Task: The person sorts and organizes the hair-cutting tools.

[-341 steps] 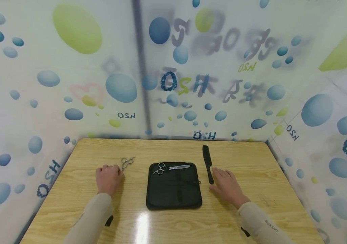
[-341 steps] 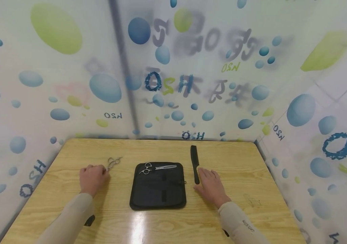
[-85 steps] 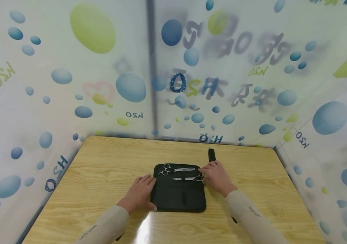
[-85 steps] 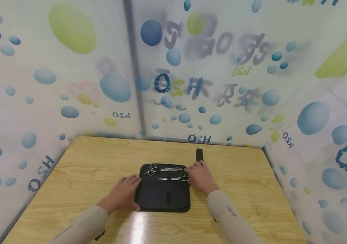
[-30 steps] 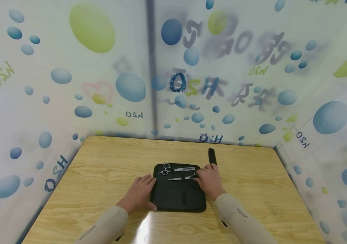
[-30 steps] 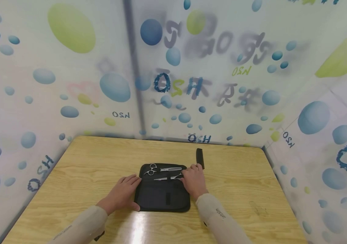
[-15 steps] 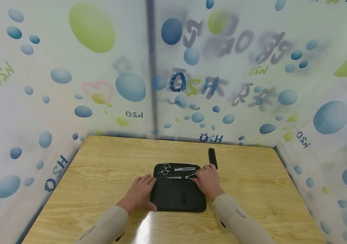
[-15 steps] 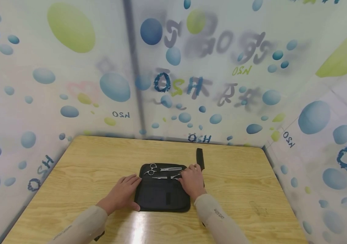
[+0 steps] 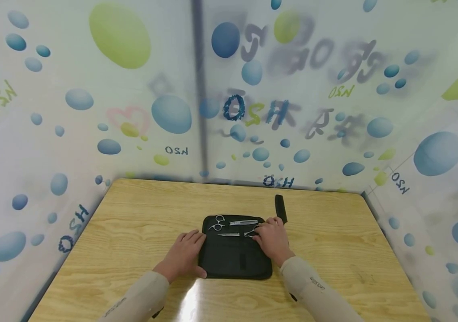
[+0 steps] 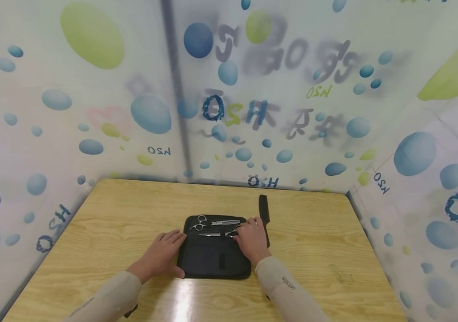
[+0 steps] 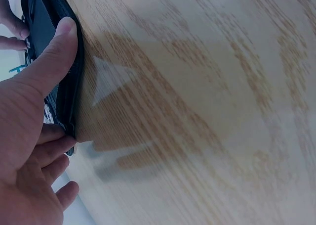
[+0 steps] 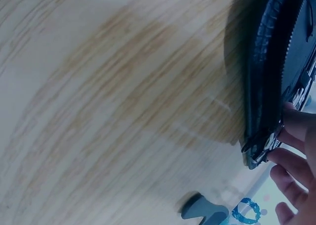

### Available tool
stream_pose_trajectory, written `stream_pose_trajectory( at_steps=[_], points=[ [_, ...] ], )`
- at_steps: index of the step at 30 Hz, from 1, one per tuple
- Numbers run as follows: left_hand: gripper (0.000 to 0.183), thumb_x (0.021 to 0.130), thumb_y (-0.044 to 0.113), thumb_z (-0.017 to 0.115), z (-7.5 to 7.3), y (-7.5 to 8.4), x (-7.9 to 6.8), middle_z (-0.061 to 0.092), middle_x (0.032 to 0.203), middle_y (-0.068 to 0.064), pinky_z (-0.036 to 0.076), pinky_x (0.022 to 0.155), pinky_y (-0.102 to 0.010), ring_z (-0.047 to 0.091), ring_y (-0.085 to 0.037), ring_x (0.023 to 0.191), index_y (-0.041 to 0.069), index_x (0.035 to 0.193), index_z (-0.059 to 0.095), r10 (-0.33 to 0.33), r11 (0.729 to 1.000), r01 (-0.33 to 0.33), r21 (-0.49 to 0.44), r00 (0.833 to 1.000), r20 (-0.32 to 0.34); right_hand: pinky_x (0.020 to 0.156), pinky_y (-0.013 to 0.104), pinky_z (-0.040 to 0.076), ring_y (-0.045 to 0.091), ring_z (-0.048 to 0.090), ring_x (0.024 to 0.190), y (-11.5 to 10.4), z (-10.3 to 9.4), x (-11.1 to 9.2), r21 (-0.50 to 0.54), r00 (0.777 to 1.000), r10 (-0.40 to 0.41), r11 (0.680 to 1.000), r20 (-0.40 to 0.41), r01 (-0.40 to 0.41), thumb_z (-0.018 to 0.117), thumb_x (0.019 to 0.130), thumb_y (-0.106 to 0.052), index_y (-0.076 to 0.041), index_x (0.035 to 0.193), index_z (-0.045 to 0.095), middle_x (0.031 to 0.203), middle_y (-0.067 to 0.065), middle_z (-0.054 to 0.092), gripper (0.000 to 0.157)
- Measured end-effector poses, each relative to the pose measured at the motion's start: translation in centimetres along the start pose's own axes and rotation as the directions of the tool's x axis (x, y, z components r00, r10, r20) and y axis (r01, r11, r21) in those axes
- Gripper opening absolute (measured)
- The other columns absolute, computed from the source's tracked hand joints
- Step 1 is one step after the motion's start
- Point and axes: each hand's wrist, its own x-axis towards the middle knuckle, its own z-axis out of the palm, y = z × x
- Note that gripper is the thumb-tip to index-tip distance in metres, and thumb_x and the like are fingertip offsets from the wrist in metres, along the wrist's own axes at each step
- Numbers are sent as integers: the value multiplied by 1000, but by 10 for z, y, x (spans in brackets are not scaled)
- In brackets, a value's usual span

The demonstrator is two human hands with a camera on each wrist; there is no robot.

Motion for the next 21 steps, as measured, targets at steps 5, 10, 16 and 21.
stream_pose_trajectory(
  at_steps=[5, 10, 16, 21],
  points=[
    [111, 58, 65, 83, 0, 0, 0, 51, 144, -15, 34, 112, -48, 41, -31, 138, -1, 140, 48, -1, 1000, 1, 6, 1000, -5, 96, 43, 40, 19, 60, 96, -2, 0, 2, 52, 1000, 9, 999, 9, -9, 73, 84, -39, -24, 98, 79, 104, -6, 75, 22],
    [111, 58, 66, 82, 0, 1, 0, 50, 145, -14, 33, 113, -48, 40, -31, 139, 0, 141, 48, -9, 1000, 9, 9, 1000, 10, 93, 42, 40, 19, 59, 92, -4, -1, 4, 99, 1000, 3, 995, -9, -2, 77, 81, -38, -23, 93, 80, 98, -6, 76, 20],
    [111, 59, 65, 83, -2, 3, 1, 49, 146, -14, 33, 114, -48, 39, -31, 140, 0, 141, 47, -13, 1000, 13, 17, 1000, 20, 90, 40, 41, 18, 59, 89, -7, -1, 5, 90, 1000, 8, 996, -16, -7, 78, 79, -38, -24, 92, 80, 96, -7, 76, 19],
    [110, 59, 65, 83, -4, 4, 0, 50, 145, -15, 33, 113, -48, 40, -31, 139, -1, 140, 48, -10, 999, 10, 42, 1000, 10, 89, 40, 41, 18, 60, 90, -7, -1, 6, 78, 1000, 4, 997, -13, -3, 77, 80, -39, -24, 92, 80, 96, -7, 76, 19]
  ],
)
